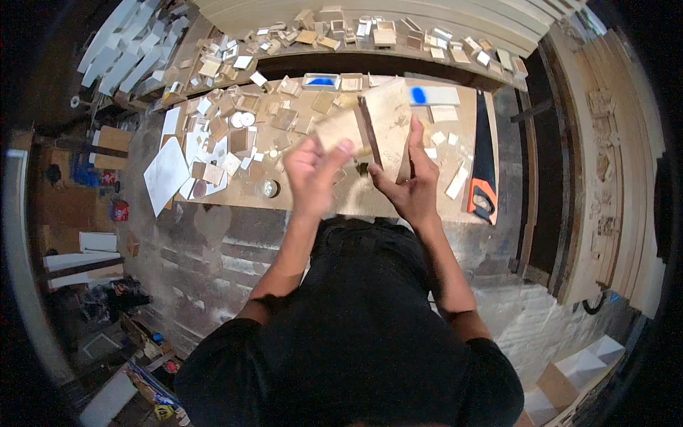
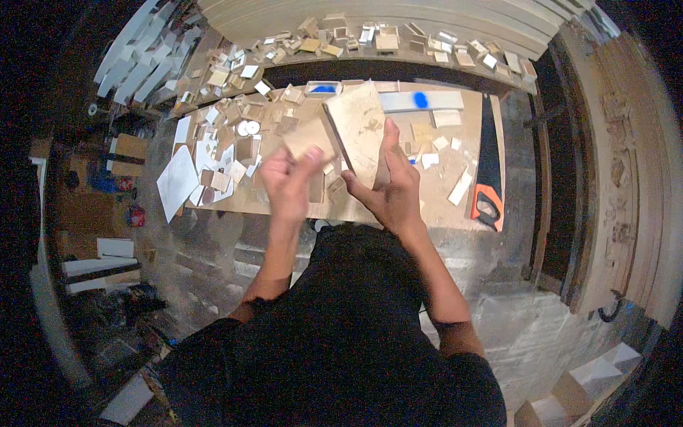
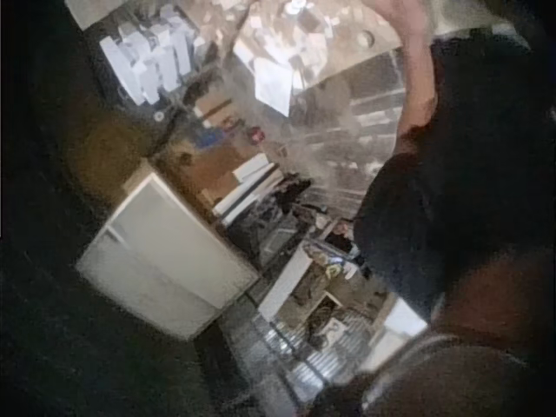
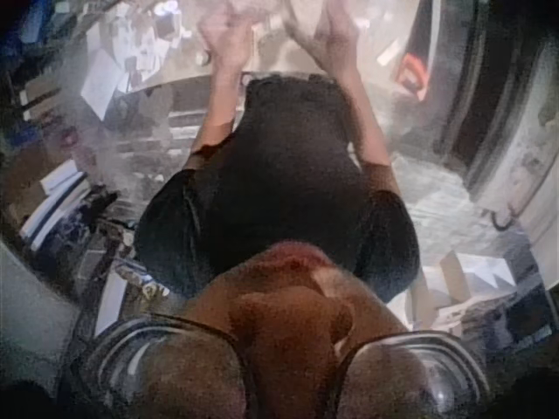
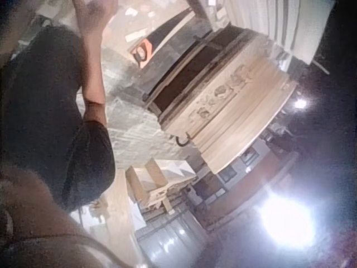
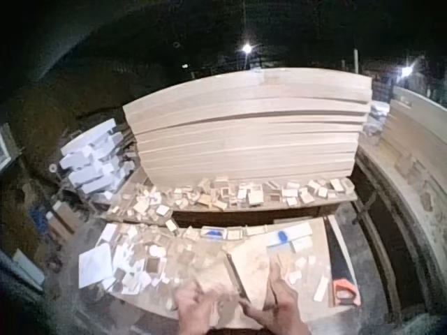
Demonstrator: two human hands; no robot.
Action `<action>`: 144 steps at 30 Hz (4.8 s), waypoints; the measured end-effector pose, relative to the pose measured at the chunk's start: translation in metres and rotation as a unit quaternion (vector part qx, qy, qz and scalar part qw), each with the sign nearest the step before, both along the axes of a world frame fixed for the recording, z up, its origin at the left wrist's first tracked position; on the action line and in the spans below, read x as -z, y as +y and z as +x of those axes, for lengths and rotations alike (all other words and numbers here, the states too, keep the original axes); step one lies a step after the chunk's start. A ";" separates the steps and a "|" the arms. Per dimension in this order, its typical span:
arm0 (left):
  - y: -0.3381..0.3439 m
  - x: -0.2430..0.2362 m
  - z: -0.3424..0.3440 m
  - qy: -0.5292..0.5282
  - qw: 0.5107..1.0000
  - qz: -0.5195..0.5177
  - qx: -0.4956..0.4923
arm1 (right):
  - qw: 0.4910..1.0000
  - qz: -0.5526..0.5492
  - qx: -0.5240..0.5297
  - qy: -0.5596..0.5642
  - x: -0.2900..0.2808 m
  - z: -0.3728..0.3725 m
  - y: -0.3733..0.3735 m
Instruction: The person assembles a small wooden box by hand, applying glue to the edges of wooden pieces and joining them together.
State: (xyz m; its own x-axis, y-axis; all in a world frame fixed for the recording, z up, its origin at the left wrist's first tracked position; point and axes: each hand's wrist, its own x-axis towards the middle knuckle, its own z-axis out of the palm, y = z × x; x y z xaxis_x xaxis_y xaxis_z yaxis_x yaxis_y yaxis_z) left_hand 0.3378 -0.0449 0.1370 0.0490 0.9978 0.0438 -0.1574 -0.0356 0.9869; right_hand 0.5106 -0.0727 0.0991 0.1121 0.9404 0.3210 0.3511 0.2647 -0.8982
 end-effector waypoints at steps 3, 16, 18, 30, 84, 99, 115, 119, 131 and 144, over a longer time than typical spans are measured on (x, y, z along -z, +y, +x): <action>0.009 -0.007 -0.001 -0.088 0.993 0.057 -0.052 | 1.000 -0.004 -0.014 0.002 0.042 0.006 -0.008; -0.020 0.010 0.009 0.002 0.998 0.056 -0.005 | 0.983 -0.023 -0.065 0.172 -0.022 -0.001 -0.008; -0.020 0.003 0.015 -0.055 0.994 0.090 -0.020 | 0.978 -0.022 -0.059 0.201 -0.030 -0.011 -0.007; -0.018 -0.012 -0.011 -0.061 0.987 0.139 -0.058 | 0.999 -0.031 -0.008 0.020 0.026 -0.006 -0.007; -0.001 -0.033 -0.003 0.061 0.996 0.011 0.071 | 0.975 0.092 0.007 -0.201 0.007 0.057 -0.034; 0.003 0.011 0.005 -0.075 0.993 0.071 0.049 | 0.965 -0.095 -0.006 0.244 0.031 0.032 -0.044; -0.023 0.020 0.008 -0.177 0.984 -0.014 0.030 | 0.968 -0.107 -0.065 0.216 0.015 0.005 -0.030; -0.013 0.026 0.009 -0.159 0.987 -0.002 0.024 | 0.957 -0.101 -0.051 0.269 0.048 0.018 -0.023; -0.028 0.031 0.032 -0.044 0.998 0.021 0.036 | 0.929 -0.161 -0.095 0.320 0.047 0.035 -0.022; -0.009 0.000 0.010 -0.001 0.994 0.030 0.108 | 0.993 -0.098 -0.039 0.056 0.007 0.032 -0.001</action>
